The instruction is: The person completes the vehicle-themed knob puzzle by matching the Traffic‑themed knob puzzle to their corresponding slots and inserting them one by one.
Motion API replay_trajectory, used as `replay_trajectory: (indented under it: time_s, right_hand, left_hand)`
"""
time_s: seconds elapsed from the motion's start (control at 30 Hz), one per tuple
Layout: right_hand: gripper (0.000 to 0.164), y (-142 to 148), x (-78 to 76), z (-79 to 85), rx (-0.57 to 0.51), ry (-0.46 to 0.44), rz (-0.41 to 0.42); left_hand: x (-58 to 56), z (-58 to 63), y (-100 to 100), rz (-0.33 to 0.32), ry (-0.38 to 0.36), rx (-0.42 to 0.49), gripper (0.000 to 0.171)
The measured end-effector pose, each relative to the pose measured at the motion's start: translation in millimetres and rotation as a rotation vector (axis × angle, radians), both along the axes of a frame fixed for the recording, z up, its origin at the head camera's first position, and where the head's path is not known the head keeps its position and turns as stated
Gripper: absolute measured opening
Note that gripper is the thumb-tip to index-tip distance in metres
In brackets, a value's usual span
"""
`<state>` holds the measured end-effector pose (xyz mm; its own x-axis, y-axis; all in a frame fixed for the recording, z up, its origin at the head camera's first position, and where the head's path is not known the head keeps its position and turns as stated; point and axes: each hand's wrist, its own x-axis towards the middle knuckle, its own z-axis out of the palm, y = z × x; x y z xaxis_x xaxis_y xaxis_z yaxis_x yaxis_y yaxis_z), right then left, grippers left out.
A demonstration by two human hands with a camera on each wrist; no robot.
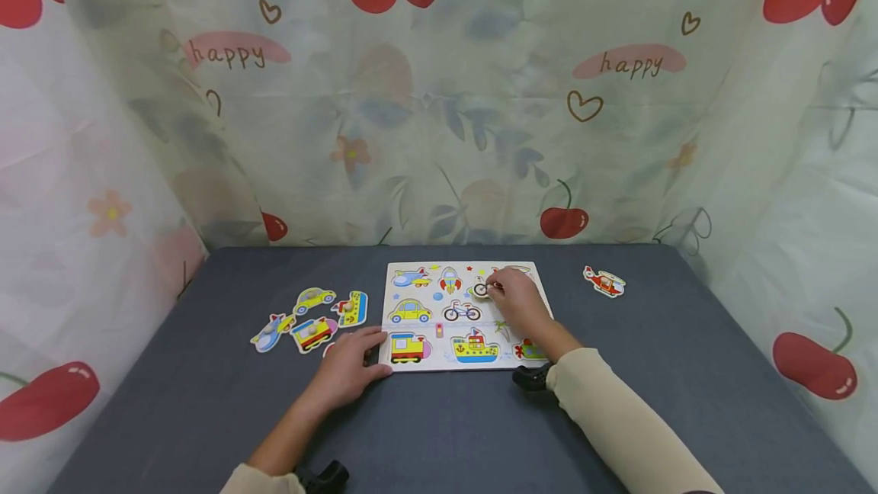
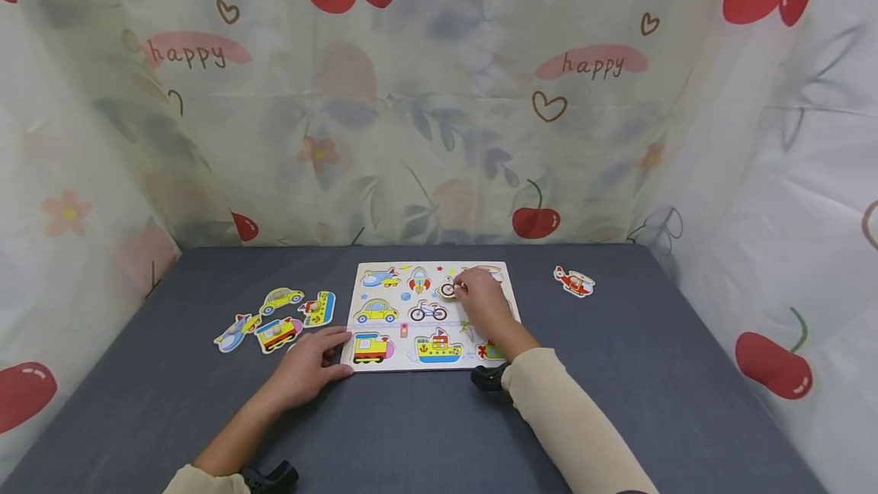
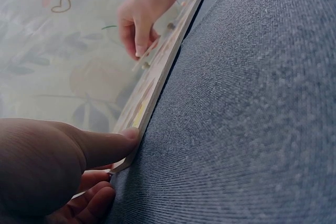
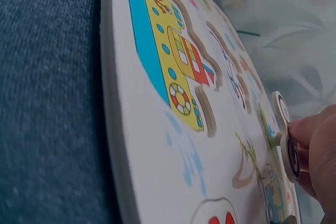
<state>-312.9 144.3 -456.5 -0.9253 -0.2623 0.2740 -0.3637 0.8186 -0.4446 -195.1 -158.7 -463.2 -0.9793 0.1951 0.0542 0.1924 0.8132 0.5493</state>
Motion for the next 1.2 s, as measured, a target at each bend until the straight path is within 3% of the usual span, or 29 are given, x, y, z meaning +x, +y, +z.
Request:
replay_trajectory:
  time_s: [0.23,0.6,0.83,1.2]
  right_hand:
    - [0.009,-10,2.1,-0.3,-0.006,0.048,0.044]
    - [0.01,-25,10.2,-4.9,-0.01,-0.011,0.057]
    - [0.007,-32,13.1,-6.2,-0.008,0.023,0.089]
    - [0.011,-40,14.8,-6.0,0.031,0.002,0.088]
  left_hand:
    - [-0.6,-0.2,0,0.001,0.001,-0.002,0.056]
    - [-1.1,-0.9,-1,-0.002,-0.004,0.005,0.056]
    - [-0.6,-0.5,-1,-0.004,-0.002,0.006,0.056]
    - [-1.3,-1.9,-1,-0.004,-0.002,0.007,0.056]
